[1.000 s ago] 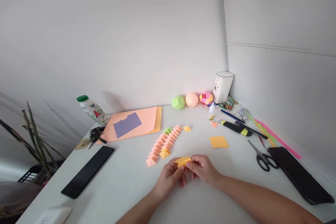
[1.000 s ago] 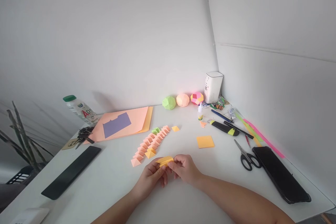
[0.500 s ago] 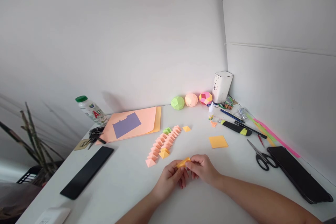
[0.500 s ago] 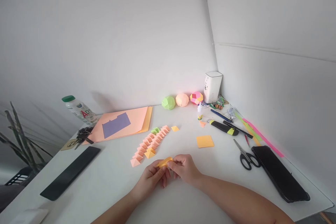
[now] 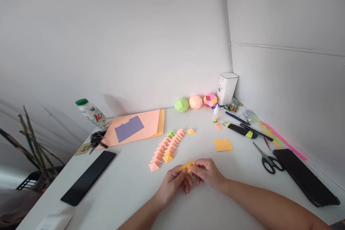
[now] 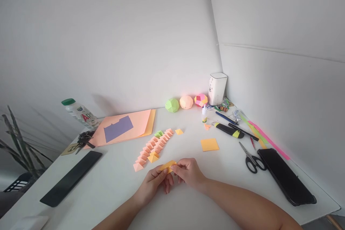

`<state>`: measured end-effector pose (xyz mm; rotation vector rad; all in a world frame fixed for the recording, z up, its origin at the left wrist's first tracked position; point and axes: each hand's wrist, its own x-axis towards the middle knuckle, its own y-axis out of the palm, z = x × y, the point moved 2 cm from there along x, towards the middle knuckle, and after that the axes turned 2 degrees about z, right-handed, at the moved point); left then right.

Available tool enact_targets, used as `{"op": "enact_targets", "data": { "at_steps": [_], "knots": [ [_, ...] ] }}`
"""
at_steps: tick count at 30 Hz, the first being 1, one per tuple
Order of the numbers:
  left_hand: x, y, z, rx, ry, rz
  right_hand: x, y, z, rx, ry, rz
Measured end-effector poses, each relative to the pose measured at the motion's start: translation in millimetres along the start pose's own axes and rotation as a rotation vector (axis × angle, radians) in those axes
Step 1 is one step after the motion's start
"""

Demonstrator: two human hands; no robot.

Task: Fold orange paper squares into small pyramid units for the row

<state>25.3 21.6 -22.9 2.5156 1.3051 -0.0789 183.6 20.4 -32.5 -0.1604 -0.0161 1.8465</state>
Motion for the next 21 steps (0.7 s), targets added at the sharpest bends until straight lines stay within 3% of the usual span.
{"op": "enact_targets", "data": {
  "at_steps": [12,21],
  "knots": [
    [-1.0,-1.9,0.9,-0.04,-0.018,-0.008,-1.7,1.9,5.3,0.047,-0.138,0.09],
    [-2.1,-1.5,2.0,-0.016,-0.031,-0.021,-0.9,2.8,4.6,0.112,-0.049,0.059]
  ]
}}
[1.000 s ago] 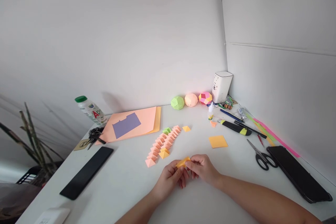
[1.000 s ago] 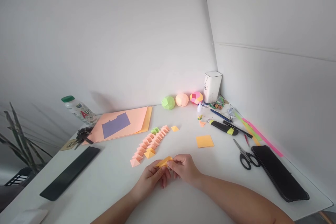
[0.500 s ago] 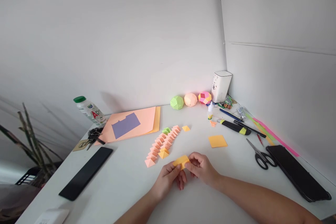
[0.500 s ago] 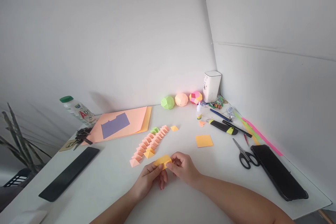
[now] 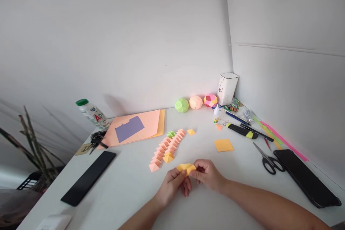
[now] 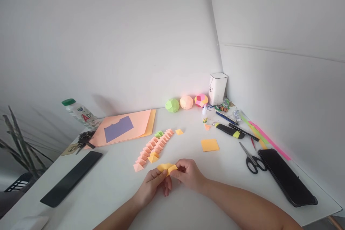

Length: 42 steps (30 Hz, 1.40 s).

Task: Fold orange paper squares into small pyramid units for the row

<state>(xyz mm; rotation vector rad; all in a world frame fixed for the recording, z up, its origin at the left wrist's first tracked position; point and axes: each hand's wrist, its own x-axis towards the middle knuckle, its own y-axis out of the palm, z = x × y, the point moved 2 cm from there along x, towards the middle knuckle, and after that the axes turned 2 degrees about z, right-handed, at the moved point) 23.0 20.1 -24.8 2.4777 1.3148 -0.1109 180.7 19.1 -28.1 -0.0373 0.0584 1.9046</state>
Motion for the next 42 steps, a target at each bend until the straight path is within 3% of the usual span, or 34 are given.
{"op": "enact_targets", "data": {
  "at_steps": [17,24,34,42],
  "knots": [
    [0.3,0.1,1.5,0.081,0.009,0.034,1.5,-2.1,-6.8,-0.036,0.05,-0.021],
    [0.4,1.2,5.6,0.109,0.068,-0.07,-0.2,-1.9,-7.8,-0.056,0.049,-0.025],
    [2.4,2.4,1.5,0.093,0.023,-0.054,-0.9,-1.4,-4.2,-0.092,0.06,-0.051],
    [2.5,-1.8,-0.8,0.104,-0.037,-0.032,-0.1,-1.1,-0.2,0.009,0.047,0.026]
  ]
}}
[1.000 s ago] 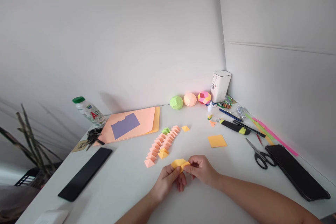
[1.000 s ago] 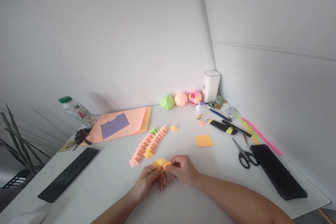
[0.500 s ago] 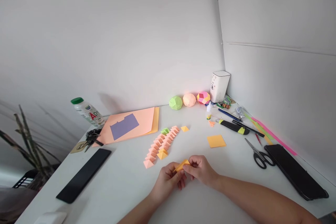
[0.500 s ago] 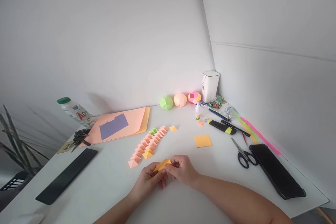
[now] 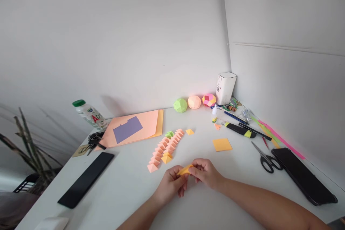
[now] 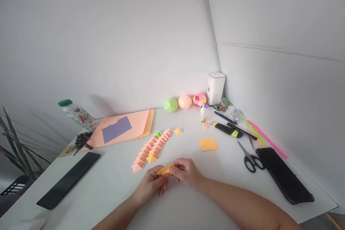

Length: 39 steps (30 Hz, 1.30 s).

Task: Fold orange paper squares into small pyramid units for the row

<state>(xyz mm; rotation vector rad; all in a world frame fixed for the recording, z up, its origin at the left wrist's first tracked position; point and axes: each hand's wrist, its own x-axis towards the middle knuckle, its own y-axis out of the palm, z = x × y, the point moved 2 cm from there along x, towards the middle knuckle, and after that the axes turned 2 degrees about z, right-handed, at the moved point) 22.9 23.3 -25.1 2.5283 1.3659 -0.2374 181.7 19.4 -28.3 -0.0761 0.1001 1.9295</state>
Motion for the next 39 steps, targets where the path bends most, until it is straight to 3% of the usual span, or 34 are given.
{"op": "enact_targets", "data": {
  "at_steps": [7,28,39],
  "knots": [
    [0.5,-1.7,1.5,0.047,0.004,-0.032,0.7,-1.5,1.1,-0.037,0.025,-0.036],
    [1.2,-3.5,0.5,-0.19,0.105,0.007,-1.7,-1.1,8.1,-0.014,-0.011,-0.085],
    [2.2,-1.6,-0.8,-0.252,0.107,-0.088,-4.0,2.1,10.3,-0.051,-0.064,-0.039]
  ]
}}
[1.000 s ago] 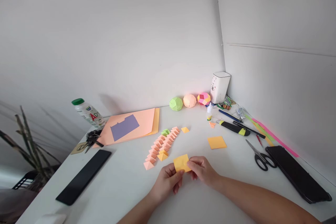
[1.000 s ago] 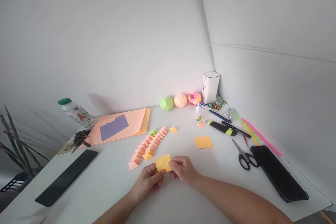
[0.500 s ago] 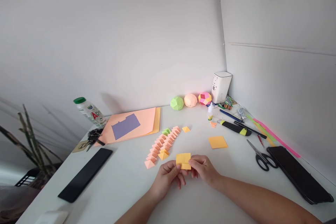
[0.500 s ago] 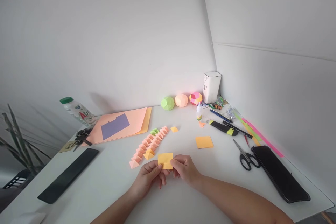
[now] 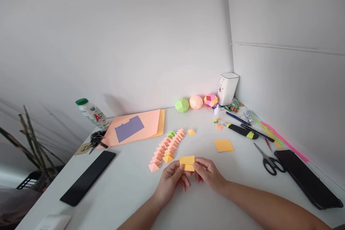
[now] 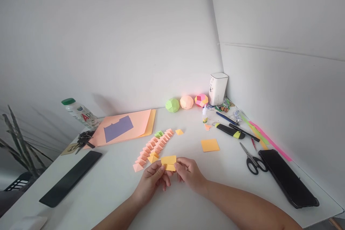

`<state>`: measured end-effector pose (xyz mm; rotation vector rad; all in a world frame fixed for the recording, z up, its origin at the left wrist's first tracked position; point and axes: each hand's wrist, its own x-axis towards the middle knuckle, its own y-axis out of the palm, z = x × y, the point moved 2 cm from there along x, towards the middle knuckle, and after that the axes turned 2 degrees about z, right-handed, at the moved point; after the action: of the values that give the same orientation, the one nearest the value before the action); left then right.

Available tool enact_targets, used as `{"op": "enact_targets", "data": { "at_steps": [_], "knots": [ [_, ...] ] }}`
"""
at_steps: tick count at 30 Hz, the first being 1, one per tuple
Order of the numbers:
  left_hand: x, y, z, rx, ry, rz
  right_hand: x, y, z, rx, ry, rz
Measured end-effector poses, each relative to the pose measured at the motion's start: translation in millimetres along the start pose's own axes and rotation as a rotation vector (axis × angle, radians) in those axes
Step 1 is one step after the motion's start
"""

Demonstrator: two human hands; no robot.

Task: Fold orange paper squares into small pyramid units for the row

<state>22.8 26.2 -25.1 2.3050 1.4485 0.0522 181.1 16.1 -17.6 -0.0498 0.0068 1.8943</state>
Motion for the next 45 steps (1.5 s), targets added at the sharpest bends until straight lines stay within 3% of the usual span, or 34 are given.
{"op": "enact_targets", "data": {
  "at_steps": [6,15,31,45],
  "knots": [
    [-1.0,1.0,0.0,0.005,0.01,-0.026,-1.6,2.3,-8.3,-0.045,-0.071,-0.119],
    [-2.1,1.3,-0.7,0.028,0.014,-0.023,-1.4,1.3,-11.5,-0.164,-0.207,-0.183],
    [-1.5,2.0,0.1,0.085,-0.02,0.026,4.6,-5.0,-18.7,0.049,0.067,-0.18],
    [-1.9,2.0,-0.4,0.051,0.004,0.047,6.2,-4.6,-10.5,0.139,0.111,-0.148]
  ]
}}
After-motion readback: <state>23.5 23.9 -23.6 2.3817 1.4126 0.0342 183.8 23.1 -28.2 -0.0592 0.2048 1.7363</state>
